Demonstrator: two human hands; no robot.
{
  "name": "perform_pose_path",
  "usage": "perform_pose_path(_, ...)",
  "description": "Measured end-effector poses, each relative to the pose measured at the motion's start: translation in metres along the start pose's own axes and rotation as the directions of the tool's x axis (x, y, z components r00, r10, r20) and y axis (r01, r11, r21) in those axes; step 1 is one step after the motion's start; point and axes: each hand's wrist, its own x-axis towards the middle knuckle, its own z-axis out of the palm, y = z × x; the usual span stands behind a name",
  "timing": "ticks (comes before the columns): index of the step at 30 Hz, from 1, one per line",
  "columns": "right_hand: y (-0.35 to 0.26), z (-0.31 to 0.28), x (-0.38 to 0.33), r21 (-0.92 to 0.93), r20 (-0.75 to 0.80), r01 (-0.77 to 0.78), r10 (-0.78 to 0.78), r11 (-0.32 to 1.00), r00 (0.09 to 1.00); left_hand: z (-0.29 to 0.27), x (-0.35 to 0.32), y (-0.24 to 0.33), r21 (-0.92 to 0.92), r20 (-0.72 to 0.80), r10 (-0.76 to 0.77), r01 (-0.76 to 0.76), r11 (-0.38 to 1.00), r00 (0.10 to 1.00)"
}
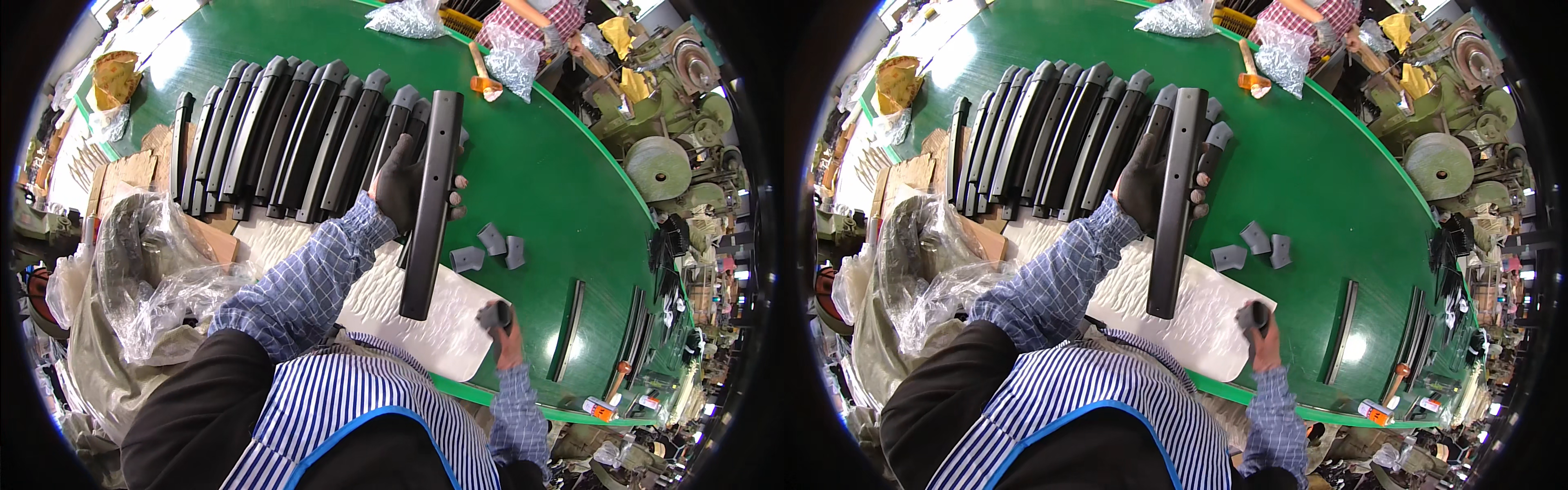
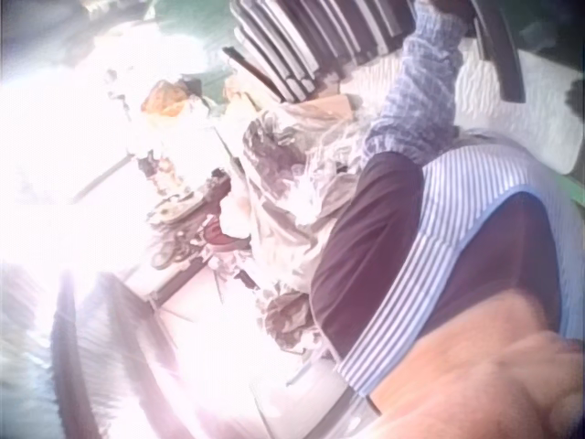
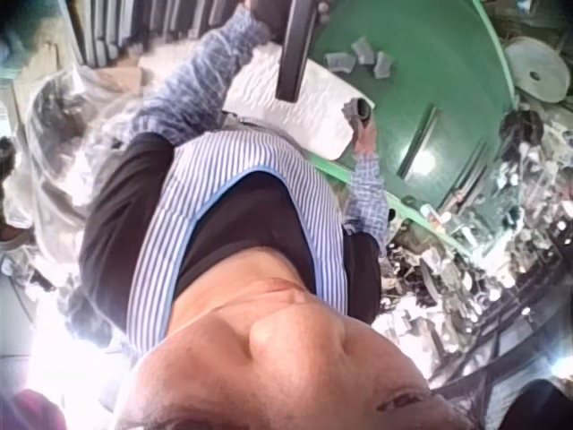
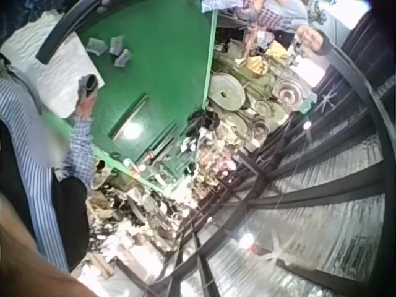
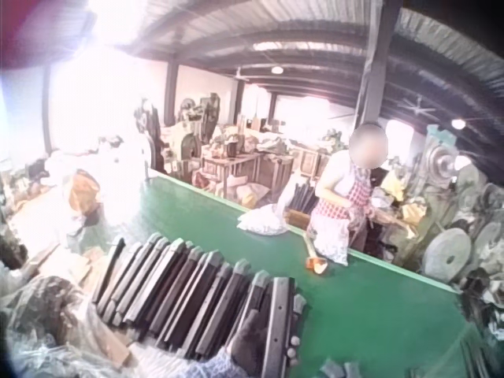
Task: The person repeatedly picks up a black cylindrical handle and a gray cap, aligns the cap over the handle end, and taps it into place with a rubber mallet. Completed units are set aside on the green worktable. The process is repeated for multiple handles throughout the clip.
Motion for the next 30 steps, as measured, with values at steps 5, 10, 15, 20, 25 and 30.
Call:
perform_pose_path(5,-0.059,0.048,-0.086,-0.608,0.429,0.103,0.217,0.787,0.877,0.018,-0.006,-0.009,0.082,-0.019,-0.043,0.045,0.996,0.999)
perform_pose_path(10,-0.092,0.068,-0.113,-0.605,0.552,0.372,0.033,0.704,0.833,0.027,-0.017,-0.030,0.160,-0.100,-0.120,0.135,0.978,0.988)
perform_pose_path(15,-0.105,0.074,-0.110,-0.632,0.500,0.364,0.001,0.685,0.866,0.024,-0.039,-0.046,0.394,-0.228,-0.088,0.174,0.902,0.970)
perform_pose_path(20,-0.089,0.100,-0.106,-0.270,0.354,0.273,-0.169,0.923,0.920,0.011,-0.070,-0.063,0.512,-0.272,-0.120,0.249,0.822,0.955)
perform_pose_path(25,-0.050,0.119,-0.098,-0.193,0.269,0.451,-0.396,0.871,0.878,0.003,-0.088,-0.062,0.399,-0.380,-0.011,0.174,0.900,0.925)
perform_pose_path(30,-0.046,0.134,-0.093,0.192,0.415,0.013,-0.093,0.981,0.905,0.002,-0.087,-0.060,0.354,-0.333,-0.054,0.178,0.918,0.941)
